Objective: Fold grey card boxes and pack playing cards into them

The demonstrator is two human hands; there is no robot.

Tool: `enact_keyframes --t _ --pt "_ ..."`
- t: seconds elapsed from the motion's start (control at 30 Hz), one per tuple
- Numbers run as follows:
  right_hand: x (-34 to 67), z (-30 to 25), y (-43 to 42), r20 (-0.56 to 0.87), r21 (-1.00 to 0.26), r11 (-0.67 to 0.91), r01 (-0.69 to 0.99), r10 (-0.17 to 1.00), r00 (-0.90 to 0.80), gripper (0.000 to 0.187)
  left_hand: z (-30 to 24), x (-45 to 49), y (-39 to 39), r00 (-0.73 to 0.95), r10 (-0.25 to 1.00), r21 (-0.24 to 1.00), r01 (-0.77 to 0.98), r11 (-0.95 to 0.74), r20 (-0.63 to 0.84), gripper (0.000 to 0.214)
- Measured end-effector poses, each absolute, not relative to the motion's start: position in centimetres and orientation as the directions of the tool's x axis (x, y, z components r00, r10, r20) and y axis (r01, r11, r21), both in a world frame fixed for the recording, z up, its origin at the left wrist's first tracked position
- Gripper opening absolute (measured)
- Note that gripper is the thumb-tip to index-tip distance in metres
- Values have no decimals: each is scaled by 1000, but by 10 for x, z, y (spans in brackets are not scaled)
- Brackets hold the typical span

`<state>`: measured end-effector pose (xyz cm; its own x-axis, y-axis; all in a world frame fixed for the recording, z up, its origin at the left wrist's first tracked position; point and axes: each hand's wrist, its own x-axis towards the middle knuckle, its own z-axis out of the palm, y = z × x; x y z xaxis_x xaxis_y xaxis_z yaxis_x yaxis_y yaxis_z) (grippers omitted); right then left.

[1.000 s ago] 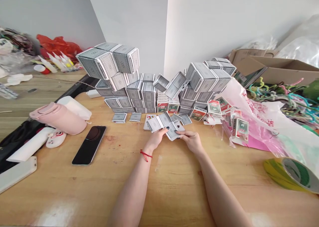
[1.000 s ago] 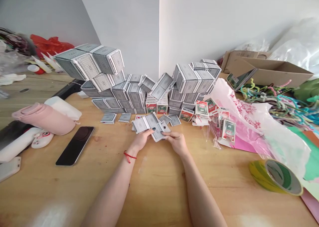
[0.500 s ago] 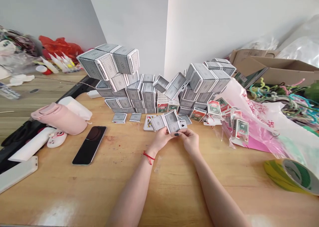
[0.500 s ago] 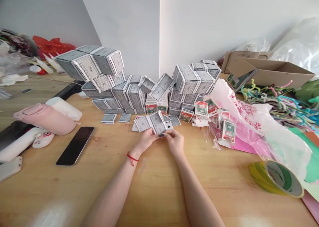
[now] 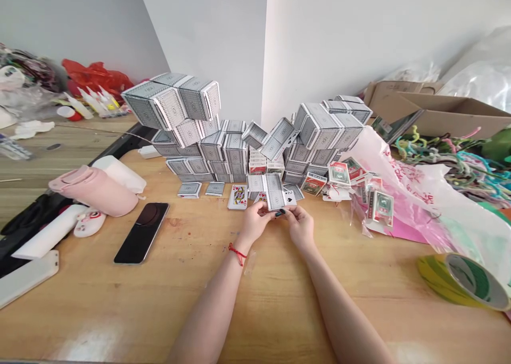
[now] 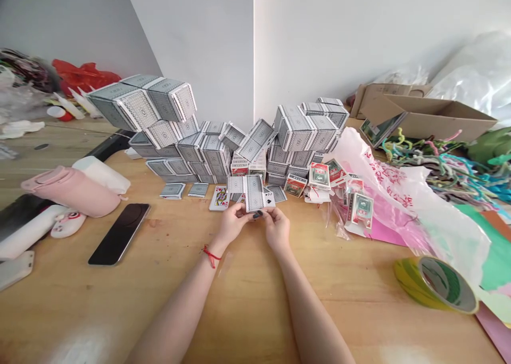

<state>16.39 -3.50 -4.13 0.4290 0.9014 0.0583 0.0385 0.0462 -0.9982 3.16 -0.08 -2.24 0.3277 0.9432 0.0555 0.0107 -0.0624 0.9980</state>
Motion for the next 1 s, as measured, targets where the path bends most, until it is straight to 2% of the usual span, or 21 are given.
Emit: enact_keyframes --t 0.17,0.33,0.5,0.6,0.8,1.0 --pt "165 -38 -35 19 -999 33 -30 915 403 33 -22 33 -1 275 958 988 -151 -40 81 43" --pt "163 -30 -36 -52 -982 8 -190 949 310 34 -20 27 -1 315 940 988 40 -152 131 24" --pt "159 -26 -38 -54 -969 24 -247 952 301 34 -15 24 -3 300 943 977 104 -184 146 24" --pt "162 -25 -38 -53 -974 14 -227 957 285 33 -14 23 -3 290 947 977 115 -177 137 24" --pt "172 -29 -37 -56 -998 -42 -48 935 349 29 -18 23 -3 317 937 981 77 -176 143 22" --pt "171 -29 -37 -42 -999 -48 9 925 378 29 -20 28 -3 298 940 971 114 -209 167 17"
